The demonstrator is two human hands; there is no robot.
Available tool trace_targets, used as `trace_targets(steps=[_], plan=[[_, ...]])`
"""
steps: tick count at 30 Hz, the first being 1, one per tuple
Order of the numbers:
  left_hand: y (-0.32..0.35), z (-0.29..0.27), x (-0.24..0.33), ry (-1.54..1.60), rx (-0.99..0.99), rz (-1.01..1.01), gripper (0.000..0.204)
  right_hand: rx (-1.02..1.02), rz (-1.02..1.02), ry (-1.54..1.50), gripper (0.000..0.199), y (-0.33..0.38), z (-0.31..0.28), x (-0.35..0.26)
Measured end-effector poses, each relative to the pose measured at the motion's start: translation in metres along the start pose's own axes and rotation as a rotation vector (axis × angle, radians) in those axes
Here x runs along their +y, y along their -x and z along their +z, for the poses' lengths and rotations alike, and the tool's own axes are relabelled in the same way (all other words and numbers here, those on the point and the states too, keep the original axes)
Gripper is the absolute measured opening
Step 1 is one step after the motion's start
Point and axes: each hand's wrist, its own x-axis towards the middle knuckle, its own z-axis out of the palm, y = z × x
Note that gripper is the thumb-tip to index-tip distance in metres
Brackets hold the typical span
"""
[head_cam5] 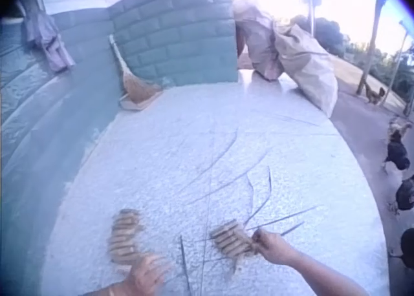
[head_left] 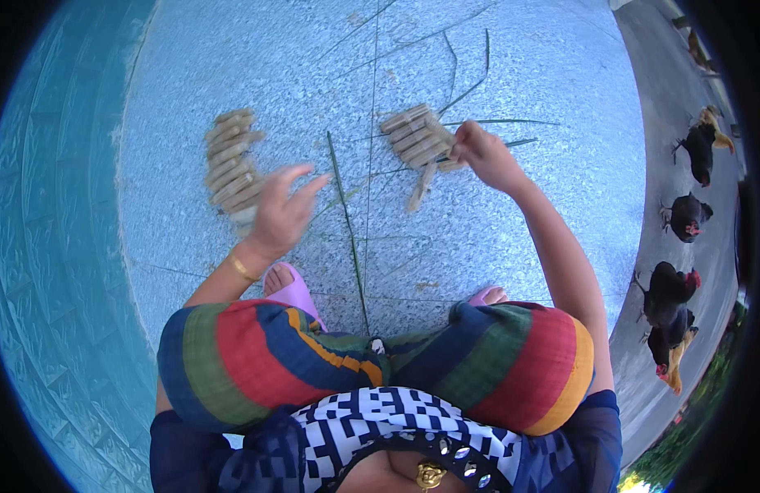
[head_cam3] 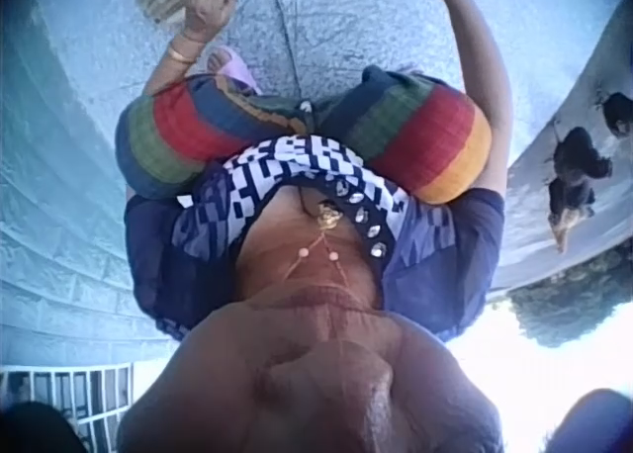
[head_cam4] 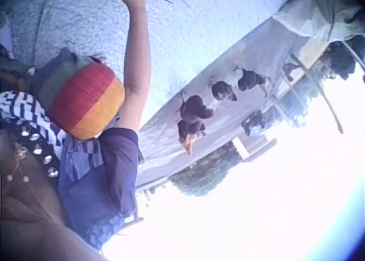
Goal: The recorder is sitting on the floor and assembling small cylindrical bamboo or husk sections onto thin sticks.
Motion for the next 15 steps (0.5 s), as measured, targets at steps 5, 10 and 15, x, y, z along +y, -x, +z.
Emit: trace_targets(steps=[5,10,15], plan=[[-0.058,0.037,0.043,0.054,-0.104,0.261,0.042,-0.422,-0.088,-0.879,0.031,0.056,0.036,-0.051],[-0.040,0.049,0.042,-0.010,-0.540,0.143,0.024,-0.621,-0.010,-0.756,0.030,0.063,0.053,-0.047],[-0.011,0.058,0.054,0.484,-0.794,-0.203,0.039,-0.474,-0.356,0.143,0.014,0.072,0.049,-0.064]])
